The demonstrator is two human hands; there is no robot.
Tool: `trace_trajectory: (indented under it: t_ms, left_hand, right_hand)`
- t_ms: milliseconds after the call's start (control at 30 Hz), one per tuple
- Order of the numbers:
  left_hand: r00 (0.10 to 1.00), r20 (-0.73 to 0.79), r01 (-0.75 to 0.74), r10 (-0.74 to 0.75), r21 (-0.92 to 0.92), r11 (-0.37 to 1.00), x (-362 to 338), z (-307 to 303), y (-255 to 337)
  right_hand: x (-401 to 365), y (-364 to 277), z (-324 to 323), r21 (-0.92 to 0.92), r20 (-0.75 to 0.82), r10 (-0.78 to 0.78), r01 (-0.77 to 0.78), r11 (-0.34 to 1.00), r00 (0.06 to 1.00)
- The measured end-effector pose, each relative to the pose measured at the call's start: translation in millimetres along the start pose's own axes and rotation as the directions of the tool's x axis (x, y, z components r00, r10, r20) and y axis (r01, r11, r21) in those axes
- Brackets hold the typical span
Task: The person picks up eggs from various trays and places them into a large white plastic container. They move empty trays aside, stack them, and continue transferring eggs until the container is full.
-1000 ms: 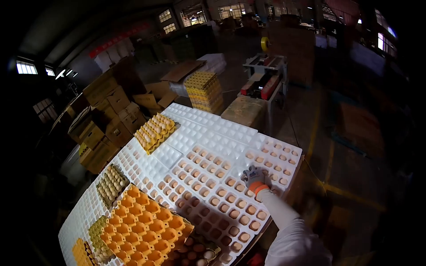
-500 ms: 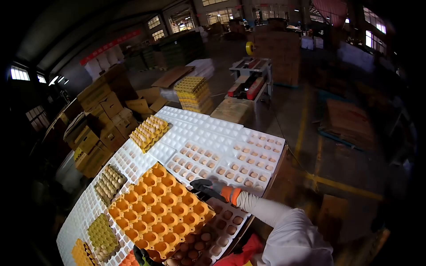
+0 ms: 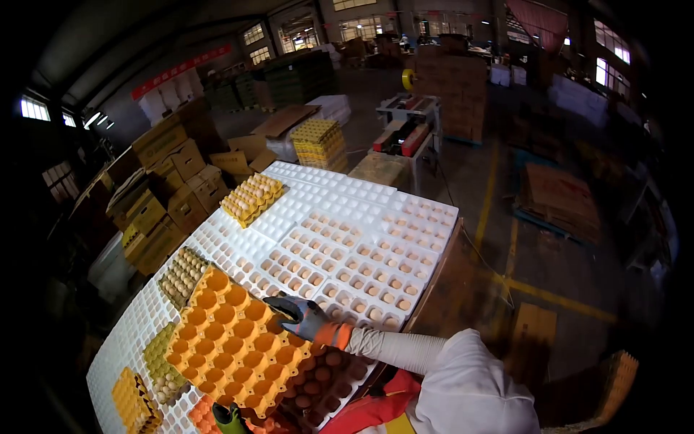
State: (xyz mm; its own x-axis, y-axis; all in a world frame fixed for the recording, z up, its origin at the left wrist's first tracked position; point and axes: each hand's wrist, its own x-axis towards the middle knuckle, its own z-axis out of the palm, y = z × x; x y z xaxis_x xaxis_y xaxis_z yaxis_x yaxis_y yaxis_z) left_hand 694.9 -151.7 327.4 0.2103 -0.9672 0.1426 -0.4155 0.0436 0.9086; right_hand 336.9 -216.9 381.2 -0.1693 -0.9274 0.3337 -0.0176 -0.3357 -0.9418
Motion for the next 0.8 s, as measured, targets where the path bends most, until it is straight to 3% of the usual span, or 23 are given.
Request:
trace_trajectory:
  t_ms: [33,67,133,167,200,233,267,300,333,367,400,433,500,533,567,667,700,733,800]
  left_hand:
    - [0.999,-0.049,-0.029,0.023,-0.14,0.99,-5.6,-3.5,3.0]
    - [0.996,-0.086,-0.028,0.02,-0.102,0.994,-4.1,-8.4,5.8]
    - [0.986,-0.168,-0.01,0.006,-0.021,1.0,-5.1,-22.4,21.0]
    - [0.972,-0.236,-0.012,0.024,0.05,0.999,-9.3,-29.6,38.6]
    - [0.961,-0.186,-0.216,0.202,-0.053,0.975,26.5,-50.7,-52.1]
    - [0.938,-0.293,-0.215,0.184,-0.078,0.974,22.2,-57.1,-31.2]
    - [0.933,-0.314,-0.244,0.178,-0.184,0.952,24.1,-70.5,2.1]
    - [0.922,-0.336,-0.276,0.193,-0.221,0.935,37.1,-96.4,-1.9]
    - [0.913,-0.357,-0.279,0.199,-0.191,0.941,43.5,-118.6,25.9]
    - [0.884,-0.412,-0.242,0.219,-0.005,0.97,46.7,-141.7,48.4]
    - [0.87,-0.449,-0.277,0.205,-0.101,0.955,53.7,-163.6,50.5]
    - [0.84,-0.482,-0.256,0.248,0.05,0.965,63.2,-190.0,46.4]
    - [0.846,-0.479,-0.258,0.235,0.018,0.966,51.2,-164.6,69.2]
    - [0.862,-0.463,-0.213,0.209,0.044,0.976,49.3,-180.3,72.3]
    - [0.877,-0.445,-0.177,0.183,0.056,0.983,45.0,-195.0,58.9]
    - [0.913,-0.406,-0.069,0.041,-0.055,0.996,15.6,-228.7,9.7]
    - [0.911,-0.409,-0.057,0.048,-0.01,0.998,6.0,-232.2,-18.0]
    - [0.911,-0.41,-0.042,0.054,0.038,0.998,-2.3,-234.0,-43.6]
    - [0.945,-0.326,0.038,-0.023,0.04,0.998,-19.5,-228.9,-79.6]
  right_hand:
    - [-3.8,-6.2,2.0,-0.039,0.035,-0.048,0.049,0.998,0.998]
    - [-9.9,-13.8,3.2,-0.266,0.056,-0.073,0.085,0.96,0.996]
    - [-5.1,-9.3,16.8,-0.304,0.201,-0.166,0.223,0.926,0.965]
    - [-5.4,-9.3,23.2,-0.253,0.234,-0.106,0.166,0.953,0.966]
    - [-4.4,-13.7,34.3,-0.188,0.296,-0.033,0.092,0.978,0.955]
    - [-0.9,5.3,47.5,-0.082,0.289,-0.13,0.16,0.984,0.948]
    - [8.9,4.6,60.7,-0.139,0.336,-0.071,0.124,0.982,0.939]
    - [17.8,3.4,73.5,-0.2,0.38,-0.011,0.094,0.975,0.925]
    - [22.8,-51.6,93.4,-0.057,0.441,0.183,-0.176,0.983,0.879]
    - [33.4,-38.4,118.8,0.04,0.435,0.015,-0.036,0.999,0.9]
    - [45.1,-25.1,143.6,0.134,0.416,-0.153,0.106,0.985,0.896]
    - [47.2,-40.9,163.5,0.079,0.468,-0.073,0.04,0.996,0.881]
    - [57.9,-32.1,140.6,0.028,0.522,0.007,-0.025,0.999,0.853]
    - [66.2,-35.0,153.8,0.015,0.527,0.026,-0.039,0.999,0.85]
    - [63.6,-12.6,172.0,0.128,0.565,-0.036,-0.044,0.991,0.824]
    - [29.2,3.1,204.1,0.046,0.615,0.061,-0.114,0.992,0.787]
    - [17.8,-3.4,203.7,-0.177,0.604,0.236,-0.161,0.971,0.761]
    - [4.8,22.7,210.6,-0.062,0.625,0.248,-0.27,0.961,0.74]
    - [-26.2,36.4,206.7,-0.071,0.639,0.218,-0.225,0.972,0.738]
